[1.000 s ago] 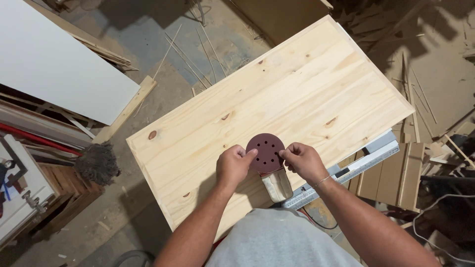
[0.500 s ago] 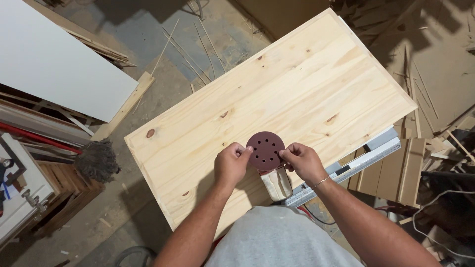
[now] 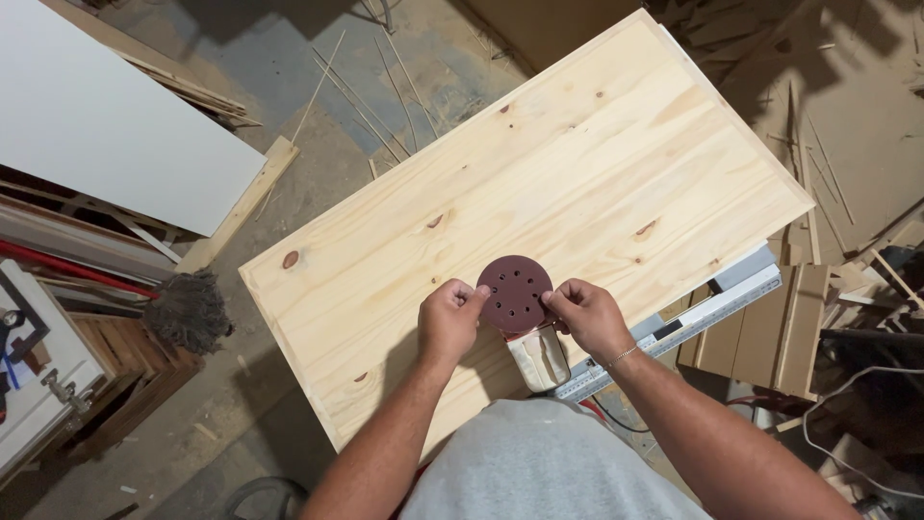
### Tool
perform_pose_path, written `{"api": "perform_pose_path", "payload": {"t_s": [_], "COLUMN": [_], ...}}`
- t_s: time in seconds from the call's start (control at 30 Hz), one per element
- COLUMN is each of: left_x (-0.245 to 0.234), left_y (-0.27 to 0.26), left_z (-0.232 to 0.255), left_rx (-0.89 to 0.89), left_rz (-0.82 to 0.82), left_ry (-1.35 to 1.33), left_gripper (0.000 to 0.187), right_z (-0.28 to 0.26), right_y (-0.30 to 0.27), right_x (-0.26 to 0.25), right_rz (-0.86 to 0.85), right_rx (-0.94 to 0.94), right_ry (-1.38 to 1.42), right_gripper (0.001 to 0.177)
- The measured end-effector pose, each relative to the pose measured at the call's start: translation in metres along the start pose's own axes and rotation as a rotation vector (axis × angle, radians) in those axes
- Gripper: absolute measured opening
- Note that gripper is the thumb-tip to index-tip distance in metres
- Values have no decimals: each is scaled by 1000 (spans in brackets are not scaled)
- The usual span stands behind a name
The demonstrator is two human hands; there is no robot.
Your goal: Sanding a wooden board with an orbital sander after replacing the sanding disc
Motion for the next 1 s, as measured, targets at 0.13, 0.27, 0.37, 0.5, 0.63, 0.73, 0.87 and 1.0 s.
{"api": "perform_pose_path", "payload": {"t_s": [0.13, 0.27, 0.37, 0.5, 0.63, 0.73, 0.87, 1.0], "left_x": [5, 8, 16, 12, 10, 11, 11, 12], "left_y": [3, 3, 9, 1, -2, -1, -3, -6], "left_z": [-6, -9, -20, -14, -12, -14, -12, -14], "left_rx": [1, 15, 31, 54, 64, 74, 81, 71], "left_rz": [-14, -6, 23, 49, 75, 91, 107, 120], "left_ry": [-29, -37, -45, 22, 63, 78, 75, 80], "left_gripper": [24, 22, 20, 20, 22, 23, 23, 23], "right_z": [-3, 3, 4, -8, -1, -3, -1, -2], "right_y": [0, 4, 3, -9, -4, -5, -7, -11], "right_x": [0, 0, 2, 7, 7, 6, 9, 8], "right_rz": [12, 11, 30, 40, 38, 43, 65, 70], "right_rx": [0, -19, -24, -26, -58, -98, -124, -113], "right_ry": [-27, -45, -50, -39, -48, -80, -89, -54], "right_gripper": [24, 26, 25, 27, 28, 28, 27, 26]}}
Point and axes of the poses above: each hand's wrist, its own y-axis towards the middle knuckle, its own x-axis out of the palm, z = x × y, the point moved 1 cm from there along y, towards the middle knuckle, and after that the axes turned 8 degrees about y, right-handed, at the moved point
